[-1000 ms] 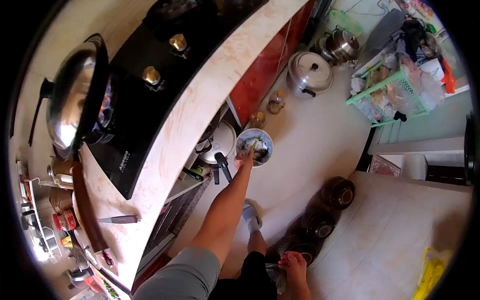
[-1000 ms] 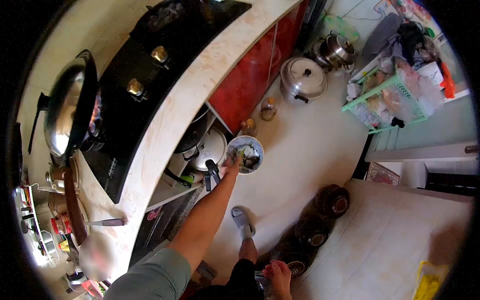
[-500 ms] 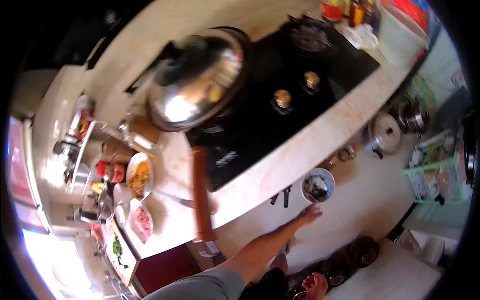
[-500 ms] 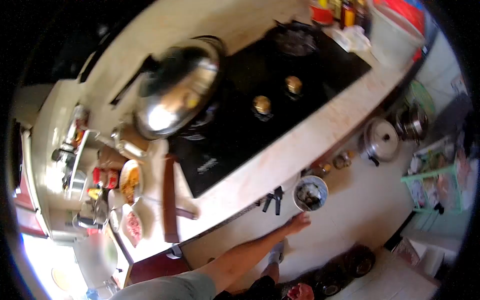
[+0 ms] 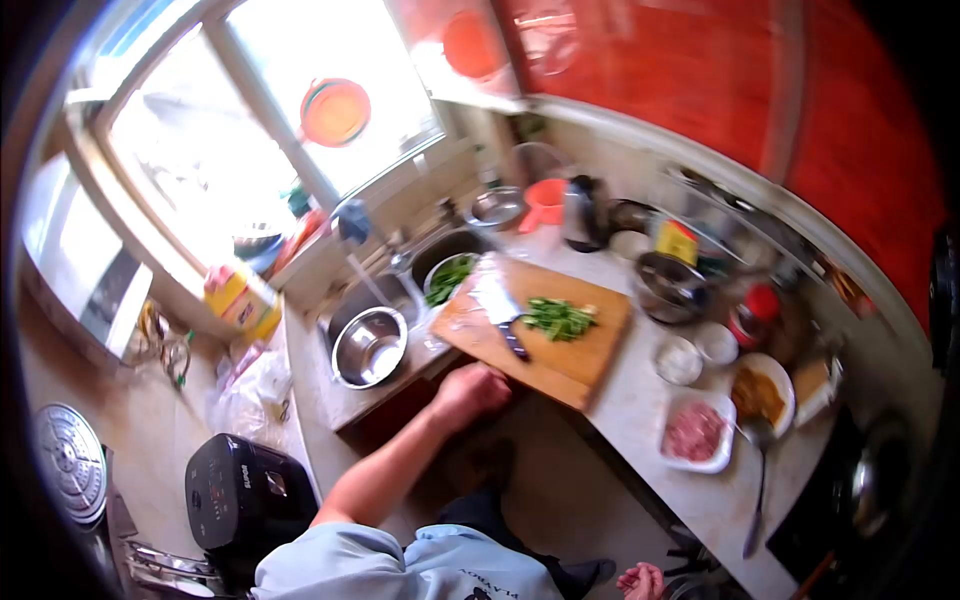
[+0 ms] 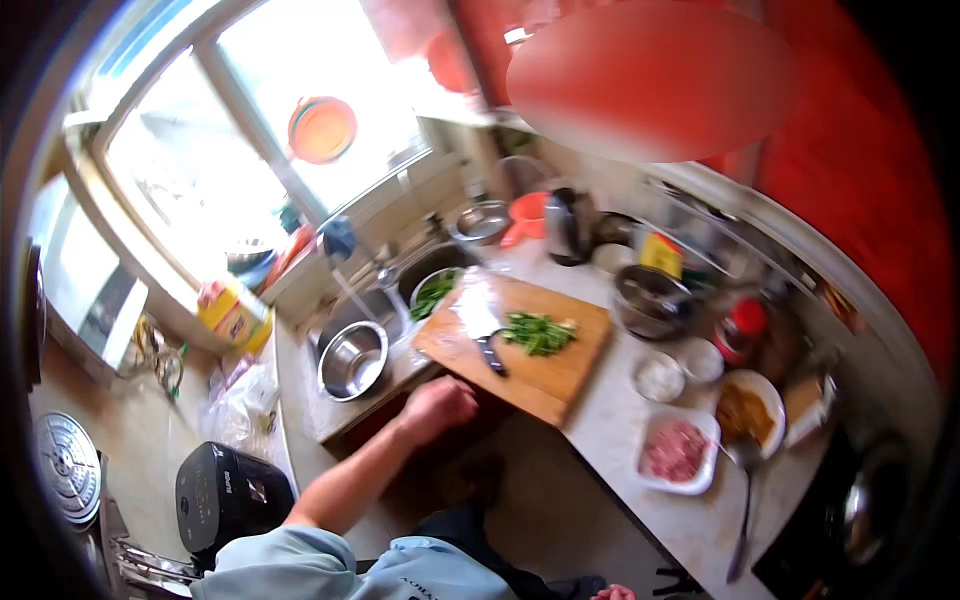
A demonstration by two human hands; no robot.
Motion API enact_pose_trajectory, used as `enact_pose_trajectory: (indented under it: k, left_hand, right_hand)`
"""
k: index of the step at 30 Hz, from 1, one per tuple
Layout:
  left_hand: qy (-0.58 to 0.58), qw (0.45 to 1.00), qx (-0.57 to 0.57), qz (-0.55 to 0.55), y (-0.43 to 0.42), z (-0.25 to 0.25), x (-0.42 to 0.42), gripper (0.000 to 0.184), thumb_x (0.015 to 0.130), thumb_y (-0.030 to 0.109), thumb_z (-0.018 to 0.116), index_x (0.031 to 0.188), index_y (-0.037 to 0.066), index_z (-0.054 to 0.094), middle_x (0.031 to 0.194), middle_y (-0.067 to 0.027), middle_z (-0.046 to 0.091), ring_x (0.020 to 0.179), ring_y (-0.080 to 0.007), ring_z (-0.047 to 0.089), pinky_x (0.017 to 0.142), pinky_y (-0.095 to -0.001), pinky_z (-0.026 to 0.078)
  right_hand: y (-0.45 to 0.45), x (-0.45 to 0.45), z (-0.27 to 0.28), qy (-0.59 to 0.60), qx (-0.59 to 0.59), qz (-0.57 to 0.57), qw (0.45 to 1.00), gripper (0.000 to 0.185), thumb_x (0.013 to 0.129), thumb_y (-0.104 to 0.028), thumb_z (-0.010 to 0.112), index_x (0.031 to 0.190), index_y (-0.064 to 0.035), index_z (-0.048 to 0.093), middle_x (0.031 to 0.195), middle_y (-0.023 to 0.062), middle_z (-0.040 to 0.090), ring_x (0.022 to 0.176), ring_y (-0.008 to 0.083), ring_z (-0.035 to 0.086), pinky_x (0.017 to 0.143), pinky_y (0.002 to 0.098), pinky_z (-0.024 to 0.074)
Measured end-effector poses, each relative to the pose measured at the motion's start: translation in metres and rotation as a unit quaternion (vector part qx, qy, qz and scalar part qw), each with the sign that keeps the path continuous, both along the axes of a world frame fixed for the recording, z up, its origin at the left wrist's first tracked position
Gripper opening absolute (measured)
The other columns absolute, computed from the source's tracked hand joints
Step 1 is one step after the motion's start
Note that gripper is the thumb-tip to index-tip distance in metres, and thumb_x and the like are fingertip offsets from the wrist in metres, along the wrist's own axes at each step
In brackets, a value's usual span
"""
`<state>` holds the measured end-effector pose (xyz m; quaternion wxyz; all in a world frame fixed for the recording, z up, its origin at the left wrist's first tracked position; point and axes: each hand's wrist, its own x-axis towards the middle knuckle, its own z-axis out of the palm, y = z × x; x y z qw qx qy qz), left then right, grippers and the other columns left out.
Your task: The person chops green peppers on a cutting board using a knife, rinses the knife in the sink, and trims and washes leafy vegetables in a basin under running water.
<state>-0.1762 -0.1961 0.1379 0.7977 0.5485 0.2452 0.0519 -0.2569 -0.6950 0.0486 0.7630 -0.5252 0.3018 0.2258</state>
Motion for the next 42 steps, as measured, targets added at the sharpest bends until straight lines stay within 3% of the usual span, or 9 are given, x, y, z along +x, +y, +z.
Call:
enact_pose_trajectory:
  k: [3,7,15,17,19,23,28,36,42]
  left_hand:
    - [-0.015,0.978,0.107,0.178,0.255,-0.027,-0.024,0.037,0.103,0.027,0.04,0.088,0.002,0.062,0.074,-0.0071,0.065,0.061,-0.0168,0.058,0.057,-0.0317,0.049]
    - [0.03,0.907,-0.037,0.419,0.508,-0.063,-0.008,0.036,0.105,0.031,0.039,0.093,0.006,0.061,0.073,-0.005,0.064,0.06,-0.0158,0.06,0.054,-0.0286,0.052]
    - [0.102,0.933,0.016,0.345,0.572,-0.086,0.043,0.03,0.09,0.035,0.068,0.073,0.013,0.057,0.058,0.0026,0.05,0.045,-0.0108,0.045,0.042,-0.0262,0.034]
    - [0.147,0.875,0.314,0.338,0.584,-0.122,0.041,0.027,0.083,0.026,0.071,0.068,0.013,0.054,0.058,0.003,0.05,0.047,-0.0099,0.042,0.045,-0.0264,0.033]
    - [0.147,0.932,0.252,0.215,0.605,-0.146,0.033,0.016,0.078,0.02,0.071,0.071,0.013,0.058,0.07,0.0009,0.061,0.059,-0.0104,0.053,0.052,-0.0288,0.039]
    - [0.116,0.977,0.017,0.18,0.594,-0.121,0.036,0.013,0.086,0.026,0.068,0.094,0.016,0.065,0.099,0.0008,0.068,0.081,-0.0115,0.061,0.064,-0.0288,0.043]
    - [0.169,0.974,0.008,0.154,0.588,-0.111,0.047,0.026,0.094,0.039,0.062,0.1,0.014,0.064,0.095,0.0007,0.069,0.079,-0.0103,0.061,0.068,-0.0281,0.043]
    - [0.189,0.971,0.002,0.147,0.58,-0.116,0.034,0.03,0.102,0.037,0.05,0.082,0.014,0.053,0.059,0.0048,0.046,0.041,-0.0048,0.036,0.036,-0.0211,0.027]
    - [0.241,0.933,0.078,0.255,0.583,-0.109,0.047,0.034,0.099,0.041,0.054,0.075,0.017,0.049,0.056,0.0066,0.038,0.042,-0.0051,0.032,0.037,-0.0218,0.023]
  right_hand:
    - [0.126,0.039,0.019,-0.024,0.007,0.13,0.991,0.018,0.096,-0.016,0.059,0.11,-0.005,0.06,0.089,0.008,0.065,0.074,0.0187,0.062,0.066,0.031,0.0532]
    - [0.33,0.091,0.042,-0.025,-0.041,0.232,0.972,0.01,0.093,-0.012,0.06,0.099,-0.0032,0.06,0.078,0.0087,0.063,0.065,0.0185,0.063,0.058,0.0308,0.0523]
    - [0.597,0.144,0.064,-0.185,-0.125,0.532,0.816,0.021,0.098,-0.017,0.057,0.109,0.0,0.06,0.09,0.0079,0.066,0.078,0.016,0.068,0.069,0.0273,0.0539]
    - [0.602,0.146,0.044,-0.041,-0.058,0.411,0.909,0.023,0.097,-0.02,0.057,0.111,-0.0015,0.06,0.096,0.0089,0.066,0.082,0.0167,0.067,0.072,0.0291,0.0548]
    - [0.594,0.142,0.017,0.076,-0.127,0.383,0.912,0.022,0.095,-0.021,0.059,0.106,-0.0014,0.061,0.095,0.0093,0.066,0.084,0.0165,0.066,0.072,0.0318,0.0546]
    - [0.656,0.186,0.006,-0.522,-0.358,0.507,0.586,0.023,0.085,-0.018,0.064,0.102,-0.0038,0.063,0.11,0.0132,0.062,0.11,0.0319,0.056,0.091,0.0444,0.0455]
    - [0.735,0.239,-0.006,-0.706,-0.306,0.601,0.218,0.045,0.077,-0.034,0.07,0.111,-0.006,0.061,0.123,0.0168,0.055,0.126,0.0327,0.046,0.108,0.0587,0.0301]
    - [0.736,0.244,-0.048,-0.715,-0.244,0.56,0.341,0.027,0.079,-0.023,0.064,0.1,-0.0079,0.062,0.118,0.0151,0.057,0.123,0.0286,0.051,0.108,0.0585,0.0282]
    - [0.741,0.268,-0.053,-0.688,-0.266,0.566,0.369,0.025,0.08,-0.023,0.064,0.1,-0.0083,0.063,0.113,0.0153,0.059,0.121,0.0304,0.05,0.103,0.0585,0.03]
